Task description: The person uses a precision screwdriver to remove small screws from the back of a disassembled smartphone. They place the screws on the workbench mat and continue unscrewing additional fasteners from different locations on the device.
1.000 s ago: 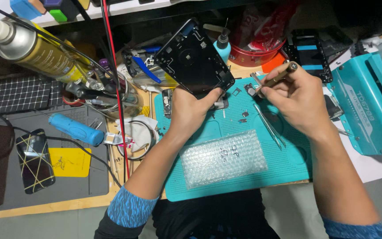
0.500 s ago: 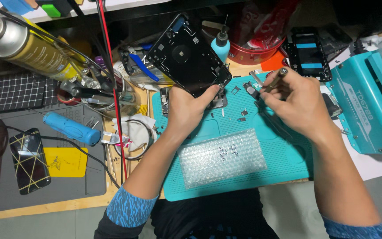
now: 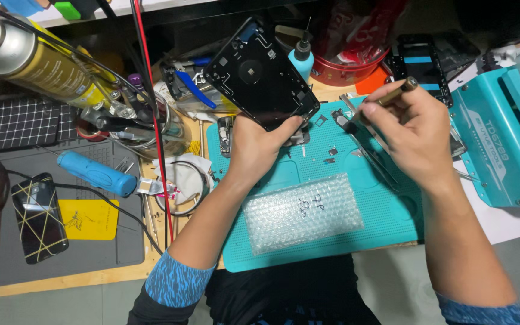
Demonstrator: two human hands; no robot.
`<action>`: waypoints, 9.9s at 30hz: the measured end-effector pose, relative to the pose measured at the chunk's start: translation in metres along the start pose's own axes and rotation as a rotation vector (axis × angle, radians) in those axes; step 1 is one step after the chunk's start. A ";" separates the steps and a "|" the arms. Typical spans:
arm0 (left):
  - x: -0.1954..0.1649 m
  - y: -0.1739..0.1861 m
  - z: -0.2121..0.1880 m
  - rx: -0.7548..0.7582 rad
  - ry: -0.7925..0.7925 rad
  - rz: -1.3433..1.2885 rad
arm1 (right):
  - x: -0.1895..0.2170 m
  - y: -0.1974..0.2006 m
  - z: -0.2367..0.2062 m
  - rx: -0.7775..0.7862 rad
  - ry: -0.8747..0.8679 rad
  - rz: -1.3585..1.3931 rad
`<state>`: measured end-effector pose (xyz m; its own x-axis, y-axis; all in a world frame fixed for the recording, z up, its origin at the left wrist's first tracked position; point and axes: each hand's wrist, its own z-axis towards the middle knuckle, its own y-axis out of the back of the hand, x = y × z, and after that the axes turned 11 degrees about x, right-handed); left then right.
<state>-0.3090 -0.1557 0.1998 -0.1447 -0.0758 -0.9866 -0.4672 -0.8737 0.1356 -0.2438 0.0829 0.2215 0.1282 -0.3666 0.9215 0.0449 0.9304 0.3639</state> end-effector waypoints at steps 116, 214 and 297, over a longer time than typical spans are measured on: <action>0.020 -0.004 0.009 0.039 -0.002 -0.306 | -0.016 -0.020 0.010 0.307 -0.212 -0.609; 0.024 -0.057 0.040 0.032 0.074 -0.140 | -0.082 0.030 0.027 0.179 -0.231 -0.756; 0.012 -0.046 0.010 0.124 -0.031 -0.621 | -0.060 0.034 0.006 0.242 -0.254 0.853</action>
<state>-0.2984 -0.1116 0.1831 0.1613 0.4429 -0.8820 -0.5696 -0.6880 -0.4497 -0.2560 0.1362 0.1792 -0.1995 0.4264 0.8823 -0.1769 0.8699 -0.4604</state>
